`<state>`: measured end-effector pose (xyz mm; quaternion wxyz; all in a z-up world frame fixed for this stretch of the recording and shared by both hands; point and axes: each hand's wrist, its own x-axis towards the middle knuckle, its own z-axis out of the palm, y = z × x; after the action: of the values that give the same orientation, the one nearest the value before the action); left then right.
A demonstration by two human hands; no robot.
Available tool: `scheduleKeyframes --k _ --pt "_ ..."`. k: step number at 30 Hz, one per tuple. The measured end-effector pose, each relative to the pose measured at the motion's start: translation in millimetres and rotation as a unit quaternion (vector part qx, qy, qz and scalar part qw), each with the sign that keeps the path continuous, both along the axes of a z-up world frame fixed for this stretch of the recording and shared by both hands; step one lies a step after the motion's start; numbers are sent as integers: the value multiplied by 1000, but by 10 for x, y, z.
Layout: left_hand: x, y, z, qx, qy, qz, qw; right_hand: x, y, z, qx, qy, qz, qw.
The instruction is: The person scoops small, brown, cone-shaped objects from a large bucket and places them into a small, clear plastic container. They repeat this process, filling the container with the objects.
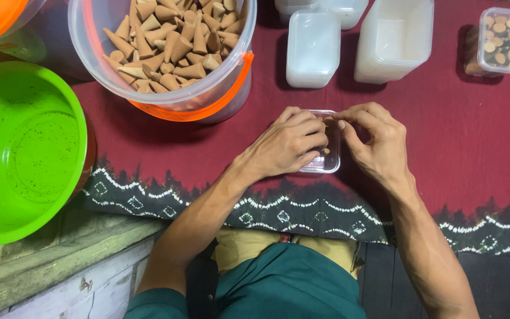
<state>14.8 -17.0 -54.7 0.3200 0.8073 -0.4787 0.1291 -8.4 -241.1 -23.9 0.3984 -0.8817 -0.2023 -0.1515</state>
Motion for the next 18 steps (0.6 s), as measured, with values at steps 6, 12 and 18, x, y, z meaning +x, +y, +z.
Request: scheduleKeyframes --k 6,12,18 --pt "-31 -17 18 -29 -17 13 999 14 19 48 -7 4 1 1000" --pt "-64 -31 82 -84 -41 47 994 -9 61 88 -5 9 -16 1000" --pt "-154 60 458 -102 -18 58 993 -90 147 226 -8 72 -38 997"
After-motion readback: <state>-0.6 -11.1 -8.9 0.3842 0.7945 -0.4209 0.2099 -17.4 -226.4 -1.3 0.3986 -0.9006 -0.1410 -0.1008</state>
